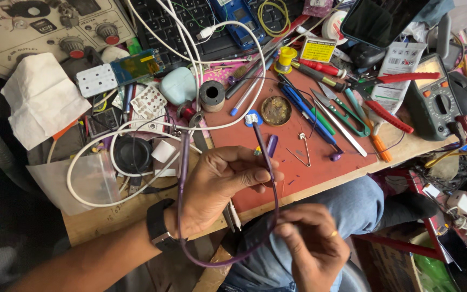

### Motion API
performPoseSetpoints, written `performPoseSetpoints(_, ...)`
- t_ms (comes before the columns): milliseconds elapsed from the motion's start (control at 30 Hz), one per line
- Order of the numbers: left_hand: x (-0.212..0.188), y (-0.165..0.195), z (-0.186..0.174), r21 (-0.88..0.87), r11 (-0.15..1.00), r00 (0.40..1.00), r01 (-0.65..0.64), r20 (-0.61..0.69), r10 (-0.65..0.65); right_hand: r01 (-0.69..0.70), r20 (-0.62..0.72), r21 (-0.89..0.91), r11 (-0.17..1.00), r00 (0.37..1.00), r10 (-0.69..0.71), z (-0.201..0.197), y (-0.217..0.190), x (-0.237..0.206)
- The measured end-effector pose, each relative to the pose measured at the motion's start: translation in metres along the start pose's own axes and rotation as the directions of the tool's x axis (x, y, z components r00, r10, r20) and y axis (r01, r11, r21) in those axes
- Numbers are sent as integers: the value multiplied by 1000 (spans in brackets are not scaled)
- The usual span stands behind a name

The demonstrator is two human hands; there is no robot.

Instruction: The person repairs a purple headphone headband at a cluttered workbench. They thread a wire through the band, pull it taut, cut the wire with scissors, crimp and bend the ends with pliers, and use tweezers to position a small component on the band.

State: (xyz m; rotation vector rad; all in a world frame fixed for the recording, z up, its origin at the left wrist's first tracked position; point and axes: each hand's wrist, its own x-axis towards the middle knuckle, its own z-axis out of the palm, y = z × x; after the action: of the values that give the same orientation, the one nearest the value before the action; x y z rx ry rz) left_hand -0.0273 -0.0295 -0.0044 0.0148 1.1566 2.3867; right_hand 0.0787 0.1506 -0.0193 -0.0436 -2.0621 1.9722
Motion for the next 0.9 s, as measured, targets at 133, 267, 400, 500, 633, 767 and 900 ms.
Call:
performPoseSetpoints(133, -2, -1, 2, 19, 1000, 1000, -10, 6, 10, 0, -219, -10, 1000, 976, -2, -2, -5, 9)
performPoseSetpoints(267, -1, -1, 5, 24, 999, 1000, 27, -15, -26, 115, -251, 27, 993, 962, -105, 4, -8, 13)
performPoseSetpoints(400, -1, -2, 4, 10, 1000, 1000, 9, -9, -9, 161, -158, -93, 983, 972, -174, 8, -13, 12)
performPoseSetpoints(500, -1, -2, 3, 3, 1000, 1000, 15, -9, -15, 178, -117, -203, 963, 972, -205, 8, -16, 13)
performPoseSetpoints(633, -1, -2, 2, -6, 1000, 1000, 12, 12, -12, 228, -67, -208, 951, 967, -247, 8, -16, 15)
performPoseSetpoints(767, -1, -1, 3, 0, 1000, 1000, 14, 7, -14, 214, -79, -204, 955, 969, -233, 9, -17, 15)
performPoseSetpoints(900, -2, 1, 4, 11, 1000, 1000, 25, 5, -25, 173, -97, -212, 962, 976, -197, 8, -18, 14)
